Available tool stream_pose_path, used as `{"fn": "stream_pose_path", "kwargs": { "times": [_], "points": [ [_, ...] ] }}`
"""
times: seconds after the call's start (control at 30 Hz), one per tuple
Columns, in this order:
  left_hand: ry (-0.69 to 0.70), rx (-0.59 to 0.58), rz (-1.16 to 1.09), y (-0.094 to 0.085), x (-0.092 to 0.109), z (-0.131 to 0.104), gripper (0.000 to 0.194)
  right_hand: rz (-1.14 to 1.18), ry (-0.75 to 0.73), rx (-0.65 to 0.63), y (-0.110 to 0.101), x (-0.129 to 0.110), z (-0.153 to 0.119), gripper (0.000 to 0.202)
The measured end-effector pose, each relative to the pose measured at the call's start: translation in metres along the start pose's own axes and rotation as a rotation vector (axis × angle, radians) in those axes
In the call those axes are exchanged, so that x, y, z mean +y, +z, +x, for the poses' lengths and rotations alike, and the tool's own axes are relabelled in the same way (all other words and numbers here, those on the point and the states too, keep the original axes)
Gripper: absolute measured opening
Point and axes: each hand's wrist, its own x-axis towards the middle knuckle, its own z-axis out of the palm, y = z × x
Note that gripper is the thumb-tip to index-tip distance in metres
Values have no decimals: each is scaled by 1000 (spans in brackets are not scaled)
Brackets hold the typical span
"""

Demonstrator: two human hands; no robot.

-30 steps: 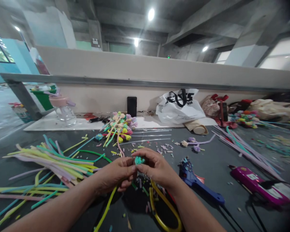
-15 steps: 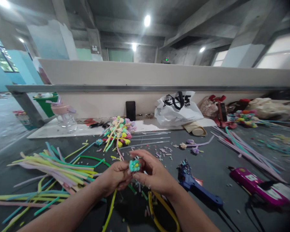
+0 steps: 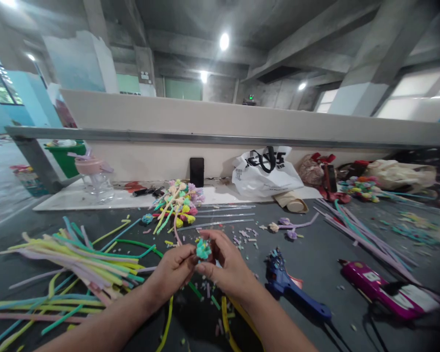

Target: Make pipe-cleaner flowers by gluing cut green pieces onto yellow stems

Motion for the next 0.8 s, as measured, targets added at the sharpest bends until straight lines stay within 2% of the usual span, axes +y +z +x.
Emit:
{"fn": "stream_pose_path", "kwargs": {
  "times": [0.13, 0.23, 0.43, 0.6, 0.8],
  "points": [
    [86, 37, 214, 0, 1, 0, 28, -42, 27, 34, 1, 0, 1, 46],
    [106, 36, 264, 1, 2, 0, 28, -34, 52, 40, 2, -1, 1, 41],
    [-8, -8, 103, 5, 1, 0, 26, -97, 17, 50, 1, -4, 1, 38],
    [-70, -15, 64, 9, -9, -5, 31, -167, 41, 72, 2, -7, -3, 37],
    [-209, -18, -92, 16, -16, -5, 36, -228, 22, 53, 3, -5, -5, 31]
  ]
}}
